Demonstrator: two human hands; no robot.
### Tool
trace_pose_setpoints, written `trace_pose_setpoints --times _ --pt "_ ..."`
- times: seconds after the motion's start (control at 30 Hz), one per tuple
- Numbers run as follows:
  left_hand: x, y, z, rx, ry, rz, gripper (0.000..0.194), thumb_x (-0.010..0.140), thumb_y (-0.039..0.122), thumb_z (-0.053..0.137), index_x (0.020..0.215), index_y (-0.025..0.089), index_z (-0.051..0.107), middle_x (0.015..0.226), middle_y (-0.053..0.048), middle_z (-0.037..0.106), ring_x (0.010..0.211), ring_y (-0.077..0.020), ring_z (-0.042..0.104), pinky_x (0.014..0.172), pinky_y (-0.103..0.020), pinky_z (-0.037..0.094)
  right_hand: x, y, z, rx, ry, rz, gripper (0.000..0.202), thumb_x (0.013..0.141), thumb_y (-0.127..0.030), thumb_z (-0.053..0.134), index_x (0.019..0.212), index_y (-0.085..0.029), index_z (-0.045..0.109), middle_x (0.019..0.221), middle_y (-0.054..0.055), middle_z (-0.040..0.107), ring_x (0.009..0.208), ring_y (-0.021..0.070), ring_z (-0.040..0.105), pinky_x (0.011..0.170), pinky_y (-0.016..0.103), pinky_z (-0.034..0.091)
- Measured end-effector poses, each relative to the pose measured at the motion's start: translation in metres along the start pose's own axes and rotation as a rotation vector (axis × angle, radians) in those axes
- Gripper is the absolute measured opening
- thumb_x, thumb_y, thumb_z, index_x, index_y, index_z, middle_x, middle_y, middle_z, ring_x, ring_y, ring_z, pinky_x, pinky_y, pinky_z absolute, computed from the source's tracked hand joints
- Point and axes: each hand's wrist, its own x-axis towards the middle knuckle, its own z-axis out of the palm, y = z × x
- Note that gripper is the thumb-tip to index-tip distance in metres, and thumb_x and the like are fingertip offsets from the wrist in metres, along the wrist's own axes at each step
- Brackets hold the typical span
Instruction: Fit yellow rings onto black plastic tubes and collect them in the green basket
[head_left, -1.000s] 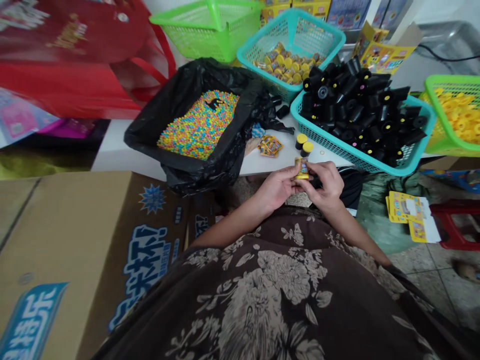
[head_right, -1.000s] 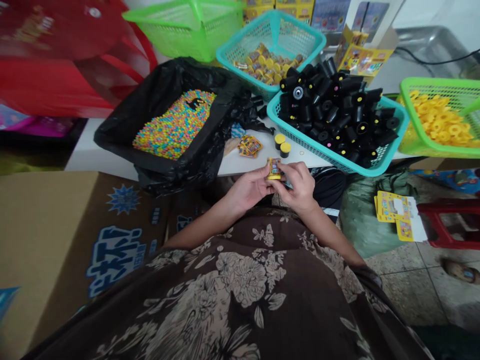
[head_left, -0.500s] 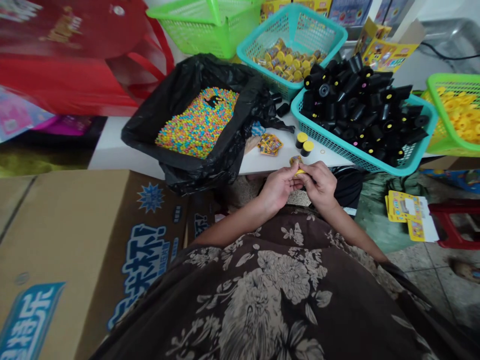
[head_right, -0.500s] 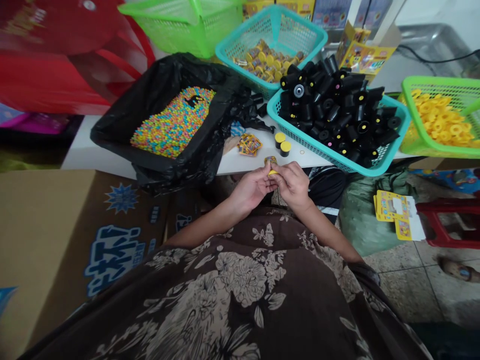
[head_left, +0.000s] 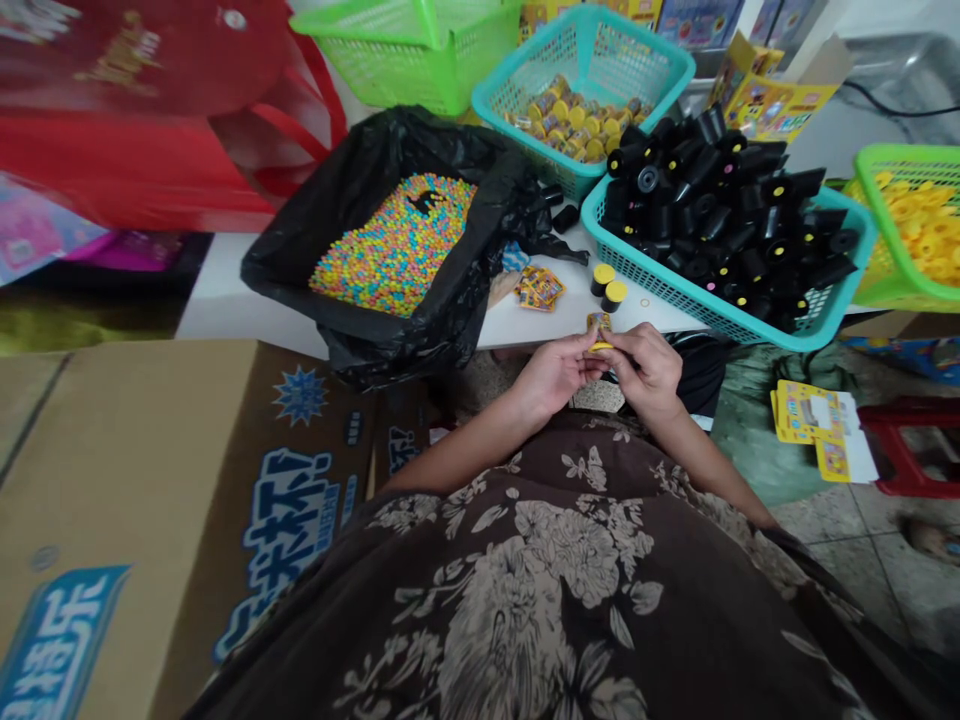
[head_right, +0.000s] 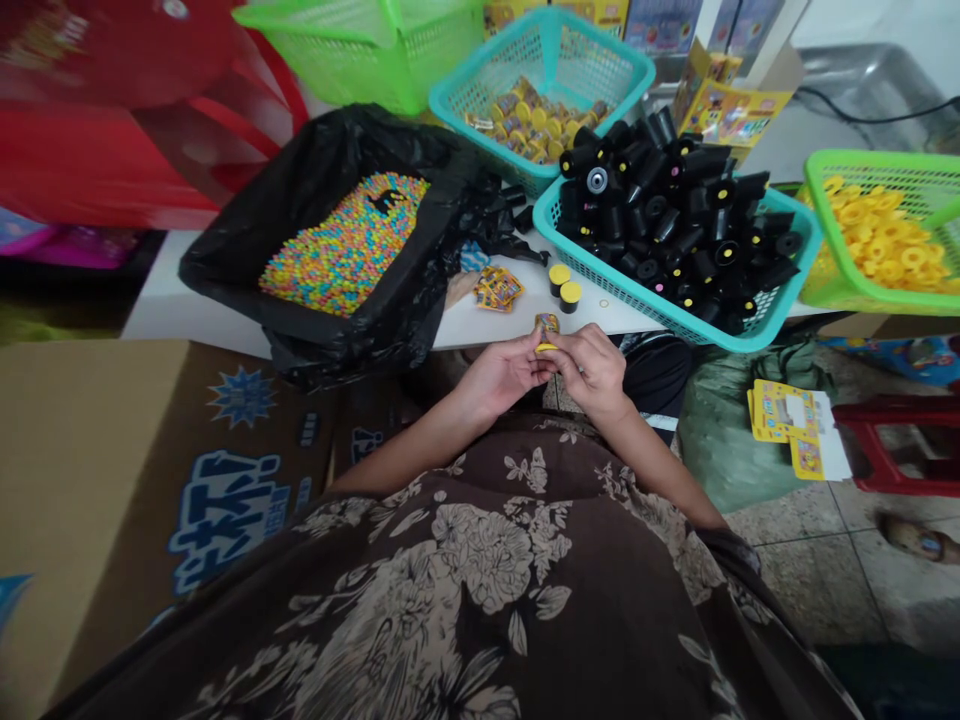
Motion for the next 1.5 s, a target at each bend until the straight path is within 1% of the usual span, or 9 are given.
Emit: trace_pose_setpoints --times 0.13,0.23,0.33,0.63,0.73,0.83,1.07,1.33,1.5 --pt "0.002 0.006 -0.002 -0.002 -0.029 -0.001 0.01 0.092 0.019 0.07 0.084 0.014 0.071 0.074 -0.003 0.073 0.063 -0.0112 0.066 0.07 -0.024 0.05 0.001 -0.002 0.001 -0.011 0.031 0.049 0.023 0.1 -0.033 0.07 0.12 -0.025 0.076 0.092 0.004 0.076 0.078 0.0198 0.068 0.071 0.037 0.057" --pt "0.005 0.008 -0.004 0.056 -0.052 -0.014 0.016 0.096 0.026 0.068 0.085 0.014 0.071 0.072 -0.003 0.073 0.062 -0.013 0.067 0.066 -0.025 0.05 0.002 -0.002 0.004 -0.041 0.018 0.058 0.02 0.102 -0.033 0.065 0.115 -0.025 0.078 0.091 0.005 0.077 0.08 0.0207 0.069 0.071 0.038 0.059" --pt "0.008 0.007 -0.005 0.087 -0.04 0.013 0.022 0.095 0.032 0.072 0.083 0.014 0.071 0.072 -0.003 0.073 0.061 -0.0125 0.067 0.065 -0.025 0.049 0.002 0.0 0.005 -0.034 0.021 0.036 0.017 0.101 -0.031 0.066 0.111 -0.025 0.079 0.087 0.005 0.076 0.078 0.0204 0.069 0.07 0.038 0.059" --pt "0.015 0.005 -0.006 0.117 -0.037 0.057 0.024 0.085 0.03 0.084 0.086 0.016 0.065 0.074 -0.001 0.073 0.061 -0.0125 0.068 0.065 -0.024 0.049 0.002 0.009 0.008 -0.038 0.06 0.019 0.015 0.1 -0.027 0.063 0.098 -0.027 0.078 0.076 0.003 0.069 0.07 0.0202 0.063 0.069 0.04 0.057" --pt "0.016 0.009 -0.006 0.094 -0.053 0.077 0.024 0.082 0.026 0.085 0.091 0.018 0.064 0.075 0.001 0.073 0.062 -0.0127 0.069 0.064 -0.024 0.052 0.006 0.009 0.008 -0.055 0.046 0.038 0.015 0.1 -0.032 0.066 0.109 -0.025 0.076 0.086 0.005 0.074 0.078 0.0221 0.066 0.073 0.041 0.058" --pt "0.015 0.015 -0.004 0.036 -0.045 0.075 0.017 0.085 0.023 0.082 0.09 0.018 0.066 0.076 0.002 0.072 0.065 -0.0112 0.068 0.065 -0.024 0.053 0.009 0.009 0.01 -0.04 -0.018 0.034 0.029 0.101 -0.038 0.065 0.124 -0.023 0.074 0.097 0.009 0.077 0.085 0.0239 0.068 0.077 0.042 0.059" --pt "0.016 0.016 0.002 -0.004 0.056 0.076 0.02 0.082 0.021 0.085 0.078 0.015 0.066 0.069 0.003 0.068 0.062 -0.0072 0.062 0.067 -0.021 0.049 0.01 0.014 0.02 -0.039 -0.043 0.063 0.034 0.106 -0.04 0.056 0.125 -0.022 0.077 0.089 0.009 0.077 0.079 0.0237 0.066 0.076 0.043 0.058" --pt "0.017 0.015 0.009 0.022 0.085 0.129 0.026 0.074 0.019 0.091 0.082 0.015 0.067 0.073 0.001 0.07 0.065 -0.0107 0.065 0.07 -0.025 0.051 0.012 0.016 0.017 0.0 0.021 0.039 0.026 0.102 -0.031 0.062 0.121 -0.027 0.08 0.079 0.004 0.073 0.074 0.0221 0.066 0.072 0.041 0.059" --pt "0.008 0.037 0.014 0.205 0.101 0.091 0.028 0.075 0.017 0.089 0.086 0.016 0.063 0.069 -0.001 0.071 0.056 -0.0151 0.069 0.058 -0.025 0.052 0.014 0.016 0.015 0.007 0.053 -0.063 0.032 0.102 -0.02 0.06 0.129 -0.024 0.075 0.095 0.008 0.076 0.083 0.0224 0.071 0.074 0.038 0.061"
